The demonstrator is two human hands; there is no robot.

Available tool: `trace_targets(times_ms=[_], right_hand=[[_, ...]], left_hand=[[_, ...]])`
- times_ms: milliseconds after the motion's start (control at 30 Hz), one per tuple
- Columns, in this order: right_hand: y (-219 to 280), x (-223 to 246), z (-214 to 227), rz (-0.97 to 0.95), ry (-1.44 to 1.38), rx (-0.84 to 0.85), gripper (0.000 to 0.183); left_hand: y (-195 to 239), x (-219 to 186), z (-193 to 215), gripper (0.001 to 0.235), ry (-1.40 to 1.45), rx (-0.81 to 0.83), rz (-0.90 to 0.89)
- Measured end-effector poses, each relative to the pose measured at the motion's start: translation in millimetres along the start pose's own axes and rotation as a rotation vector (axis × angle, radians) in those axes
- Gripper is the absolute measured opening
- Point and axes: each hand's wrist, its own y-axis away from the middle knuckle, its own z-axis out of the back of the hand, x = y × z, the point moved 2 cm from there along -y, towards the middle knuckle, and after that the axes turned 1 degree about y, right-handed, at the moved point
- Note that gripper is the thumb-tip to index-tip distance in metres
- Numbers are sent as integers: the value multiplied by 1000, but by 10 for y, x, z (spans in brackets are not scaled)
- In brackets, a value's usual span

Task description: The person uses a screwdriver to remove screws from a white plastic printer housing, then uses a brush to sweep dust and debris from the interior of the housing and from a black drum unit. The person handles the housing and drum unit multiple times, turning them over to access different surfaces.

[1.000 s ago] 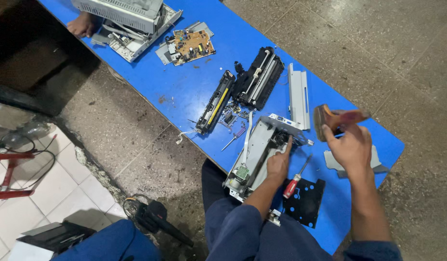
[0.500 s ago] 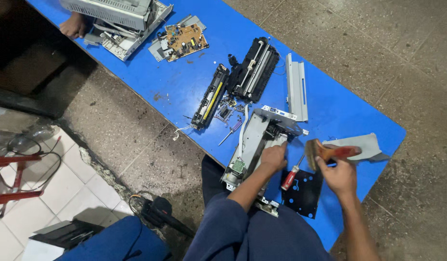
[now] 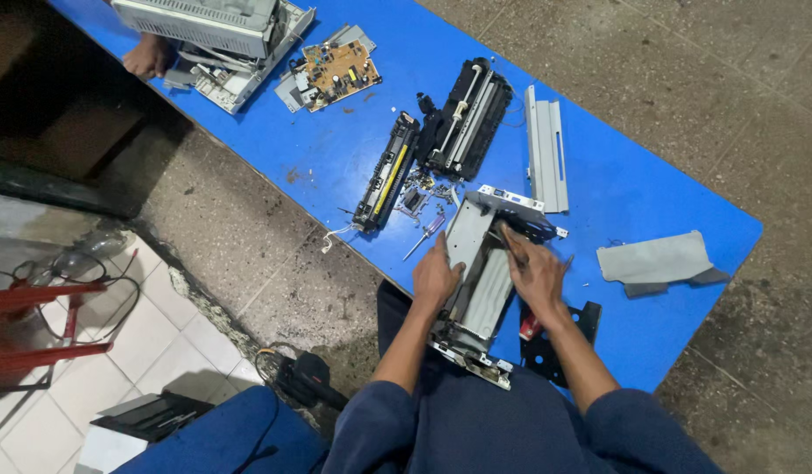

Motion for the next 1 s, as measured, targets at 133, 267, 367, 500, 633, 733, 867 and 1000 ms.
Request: trace_targets(times_ms=[133,267,367,500,633,733,867,1000], right_hand=[[-75,58,158,-74,63,-10,46],[-30,134,112,405,-100,-188,47],[-9,98,-48,241,-19,-82,44],[43,-76,-17,-94,-9,40,32],[269,-180,134,126,44,-200,42],[356,-205,28,71,-48,-437,24],[95,-235,-227,-142,-263,-192,46],[246,-260,-149,-227,-67,132,34]], left_hand=[[-31,-21,76,90,21,-37,-21],[-15,-58,101,90,58,-48,-47],[40,-53,150,93,85,-90,-60],[55,-94,171,97,65,-46,-4],[47,-99,163,98,48,-50,-25],[73,-75,129,93,63,-64,-36],[-25,-110,113,96,64,-23,-21],[110,-19,129,98,83,-57,-34]])
